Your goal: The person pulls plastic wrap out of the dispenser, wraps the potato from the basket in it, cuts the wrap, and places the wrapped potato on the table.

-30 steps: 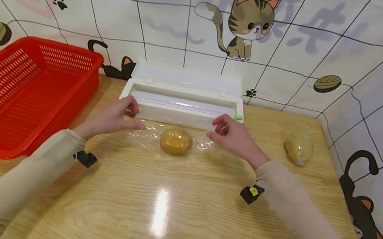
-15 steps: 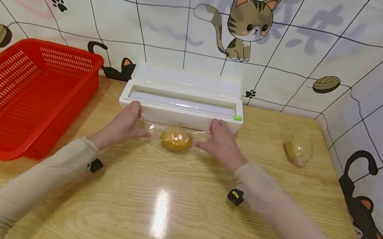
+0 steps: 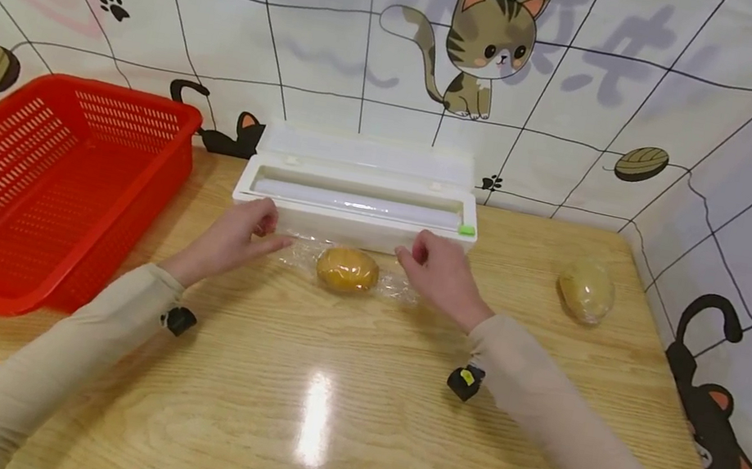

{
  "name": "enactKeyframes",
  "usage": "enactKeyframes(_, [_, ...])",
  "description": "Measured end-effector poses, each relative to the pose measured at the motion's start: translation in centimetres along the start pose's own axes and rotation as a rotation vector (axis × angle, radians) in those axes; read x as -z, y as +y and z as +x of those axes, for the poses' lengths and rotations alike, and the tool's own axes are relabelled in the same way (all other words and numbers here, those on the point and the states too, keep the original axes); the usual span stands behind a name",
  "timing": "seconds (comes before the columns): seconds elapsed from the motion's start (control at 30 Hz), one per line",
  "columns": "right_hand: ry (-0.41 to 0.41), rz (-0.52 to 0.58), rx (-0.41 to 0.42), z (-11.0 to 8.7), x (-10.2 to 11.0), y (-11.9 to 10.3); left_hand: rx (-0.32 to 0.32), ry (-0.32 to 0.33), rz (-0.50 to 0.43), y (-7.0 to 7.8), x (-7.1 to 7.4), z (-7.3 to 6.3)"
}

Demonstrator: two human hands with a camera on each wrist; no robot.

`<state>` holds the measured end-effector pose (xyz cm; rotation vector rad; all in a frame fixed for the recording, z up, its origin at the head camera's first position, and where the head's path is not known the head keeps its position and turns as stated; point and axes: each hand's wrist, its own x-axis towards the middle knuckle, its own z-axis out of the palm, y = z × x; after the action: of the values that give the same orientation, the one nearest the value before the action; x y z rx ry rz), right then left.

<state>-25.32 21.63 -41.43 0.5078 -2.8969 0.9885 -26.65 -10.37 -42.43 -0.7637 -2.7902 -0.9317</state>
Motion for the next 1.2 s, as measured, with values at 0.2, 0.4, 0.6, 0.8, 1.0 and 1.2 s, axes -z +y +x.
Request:
enactKeyframes(0.2, [0.005, -0.057, 0.066, -0.1, 0.2, -0.3, -0.015, 0.045, 0.061, 0.2, 0.3, 0.0])
enactKeyframes(0.4, [-0.001, -0.162, 0.097, 0.1, 0.2, -0.9, -0.040, 0.068, 0.075, 0.4, 0.3, 0.2])
enactKeyframes(0.6, [0.066, -0.317, 0.170, -0.3, 0.0, -1.6, -0.088, 0.047, 0.142, 0.6, 0.1, -0.1])
enactKeyframes(0.8, [0.094, -0.260, 0.213, -0.8, -0.5, -1.7, -0.093, 0.055, 0.174, 1.0, 0.0, -0.7])
enactKeyframes(1.0, [0.048, -0.087, 0.155, -1.1, -0.6, -1.7, -0.031, -0.017, 0.202, 1.3, -0.5, -1.0])
enactKeyframes(1.2, [0.057, -0.133, 0.175, -1.4, -1.1, -1.6, -0.034, -0.041, 0.308, 1.3, -1.0, -1.1])
